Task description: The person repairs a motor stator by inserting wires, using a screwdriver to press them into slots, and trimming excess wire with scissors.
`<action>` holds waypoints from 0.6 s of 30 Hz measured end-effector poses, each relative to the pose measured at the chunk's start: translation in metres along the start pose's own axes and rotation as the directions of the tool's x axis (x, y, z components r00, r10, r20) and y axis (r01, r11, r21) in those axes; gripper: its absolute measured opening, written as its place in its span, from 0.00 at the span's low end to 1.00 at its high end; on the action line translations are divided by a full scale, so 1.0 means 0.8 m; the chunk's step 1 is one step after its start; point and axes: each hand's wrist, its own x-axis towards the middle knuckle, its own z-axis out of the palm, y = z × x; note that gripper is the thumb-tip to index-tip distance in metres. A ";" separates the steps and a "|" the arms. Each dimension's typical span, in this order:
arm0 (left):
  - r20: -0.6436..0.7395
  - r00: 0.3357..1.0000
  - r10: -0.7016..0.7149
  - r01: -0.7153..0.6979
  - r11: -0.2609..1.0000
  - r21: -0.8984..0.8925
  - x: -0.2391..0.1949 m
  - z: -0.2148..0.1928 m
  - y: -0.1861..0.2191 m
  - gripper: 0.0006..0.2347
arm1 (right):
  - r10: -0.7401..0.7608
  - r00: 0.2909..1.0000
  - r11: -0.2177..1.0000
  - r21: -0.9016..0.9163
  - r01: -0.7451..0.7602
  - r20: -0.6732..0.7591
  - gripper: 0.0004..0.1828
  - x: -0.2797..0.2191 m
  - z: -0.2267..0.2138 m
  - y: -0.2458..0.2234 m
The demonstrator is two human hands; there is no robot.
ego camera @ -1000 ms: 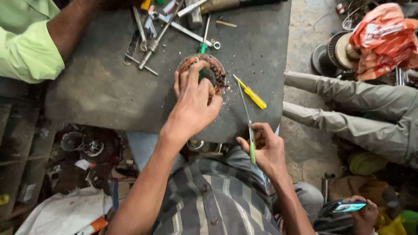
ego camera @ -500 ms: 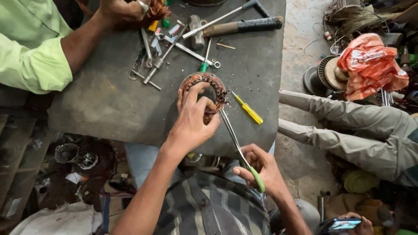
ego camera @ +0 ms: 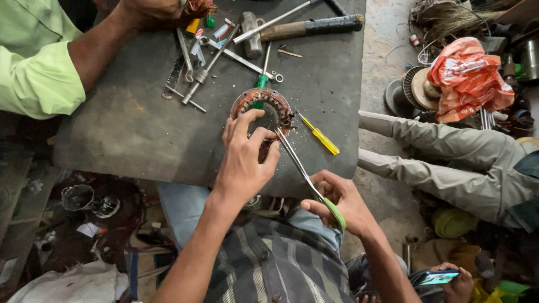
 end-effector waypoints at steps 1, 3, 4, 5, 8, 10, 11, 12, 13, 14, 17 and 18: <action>-0.020 1.000 0.000 0.000 1.000 0.019 -0.001 0.000 0.001 0.07 | -0.001 1.000 1.000 -0.011 0.001 -0.004 0.23 0.003 0.001 -0.005; -0.060 0.998 0.000 0.004 0.998 0.058 -0.003 0.002 0.003 0.06 | -0.015 1.000 0.999 -0.039 0.015 -0.006 0.24 0.010 0.002 -0.012; -0.061 0.998 -0.002 0.005 0.998 0.056 -0.003 0.003 0.002 0.06 | -0.022 1.000 0.998 -0.053 0.022 -0.006 0.24 0.012 0.002 -0.015; -0.065 0.998 -0.003 0.007 0.998 0.055 -0.002 0.004 0.002 0.06 | -0.037 0.999 0.996 -0.087 0.036 -0.016 0.24 0.015 0.002 -0.018; -0.087 0.996 -0.009 0.013 0.999 0.048 0.000 0.008 0.001 0.06 | -0.111 0.993 0.976 -0.193 0.103 -0.033 0.24 0.021 0.002 -0.023; -0.099 0.995 -0.018 0.022 0.999 0.045 0.000 0.011 0.002 0.06 | -0.190 0.981 0.948 -0.265 0.176 -0.030 0.23 0.023 0.004 -0.024; -0.105 0.994 -0.024 0.029 0.999 0.044 0.000 0.013 0.002 0.06 | -0.173 0.984 0.943 -0.297 0.152 -0.048 0.24 0.021 0.004 -0.024; -0.110 0.993 -0.031 0.036 0.998 0.044 0.000 0.015 0.002 0.06 | -0.157 0.985 0.936 -0.328 0.126 -0.067 0.25 0.021 0.005 -0.025; -0.117 0.993 -0.034 0.039 0.999 0.038 0.000 0.016 0.001 0.06 | -0.140 0.986 0.929 -0.357 0.101 -0.085 0.26 0.020 0.006 -0.026; -0.124 0.992 -0.038 0.042 0.999 0.031 0.000 0.017 0.001 0.05 | -0.163 0.982 0.914 -0.389 0.114 -0.096 0.27 0.019 0.007 -0.026; -0.140 0.989 -0.046 0.048 0.999 0.012 -0.001 0.018 0.000 0.05 | -0.233 0.966 0.880 -0.447 0.161 -0.110 0.28 0.016 0.010 -0.029; -0.143 0.988 -0.048 0.049 0.999 0.006 -0.001 0.018 0.000 0.05 | -0.256 0.961 0.879 -0.440 0.185 -0.108 0.28 0.014 0.011 -0.030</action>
